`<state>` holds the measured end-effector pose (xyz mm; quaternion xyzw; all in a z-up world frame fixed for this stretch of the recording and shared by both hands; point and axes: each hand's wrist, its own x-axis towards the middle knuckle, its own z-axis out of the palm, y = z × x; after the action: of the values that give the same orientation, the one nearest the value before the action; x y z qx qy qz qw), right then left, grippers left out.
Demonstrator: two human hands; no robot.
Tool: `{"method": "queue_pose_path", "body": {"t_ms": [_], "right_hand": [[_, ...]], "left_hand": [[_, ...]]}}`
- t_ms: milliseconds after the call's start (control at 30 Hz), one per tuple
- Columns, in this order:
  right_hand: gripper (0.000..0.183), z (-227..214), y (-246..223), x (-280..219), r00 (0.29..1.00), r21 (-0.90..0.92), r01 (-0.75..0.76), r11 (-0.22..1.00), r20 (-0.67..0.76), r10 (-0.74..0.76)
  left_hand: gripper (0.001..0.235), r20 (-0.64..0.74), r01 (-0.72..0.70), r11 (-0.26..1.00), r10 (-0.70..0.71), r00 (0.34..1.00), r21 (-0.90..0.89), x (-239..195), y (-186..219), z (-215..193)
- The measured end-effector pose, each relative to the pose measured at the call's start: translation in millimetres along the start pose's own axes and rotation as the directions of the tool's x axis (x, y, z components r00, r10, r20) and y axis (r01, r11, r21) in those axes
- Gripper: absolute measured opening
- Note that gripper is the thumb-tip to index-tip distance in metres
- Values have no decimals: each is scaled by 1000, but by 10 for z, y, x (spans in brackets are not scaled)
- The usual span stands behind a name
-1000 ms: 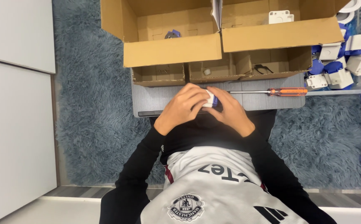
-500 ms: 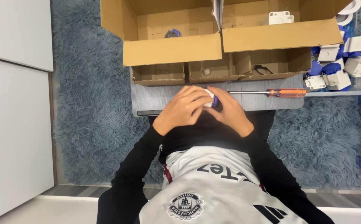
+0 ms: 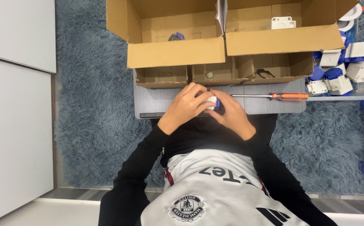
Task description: The person sits on the floor and uses a screwdriver to unscrew and separate a white and blue electrical component. They then inspect the separated parts and place them into a cardboard box.
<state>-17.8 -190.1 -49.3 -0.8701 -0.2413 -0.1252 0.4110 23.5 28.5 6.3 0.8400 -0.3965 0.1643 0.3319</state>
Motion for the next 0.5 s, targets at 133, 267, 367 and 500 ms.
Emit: {"method": "queue_pose_path", "body": {"t_ms": [133, 267, 367, 500], "right_hand": [[71, 47, 140, -84, 1000, -30, 3, 1000, 21, -2], [75, -5, 20, -43, 1000, -39, -14, 999, 9, 15], [73, -31, -4, 0, 999, 1, -24, 1000, 22, 24], [73, -55, -42, 11, 999, -1, -36, 999, 22, 36]], "left_hand": [[31, 15, 7, 997, -8, 1000, 78, 22, 138, -58], [28, 126, -18, 1000, 19, 992, -3, 56, 257, -260], [39, 230, 9, 999, 2, 973, -45, 47, 172, -291], [26, 184, 30, 996, -13, 983, -87, 28, 83, -261]]}}
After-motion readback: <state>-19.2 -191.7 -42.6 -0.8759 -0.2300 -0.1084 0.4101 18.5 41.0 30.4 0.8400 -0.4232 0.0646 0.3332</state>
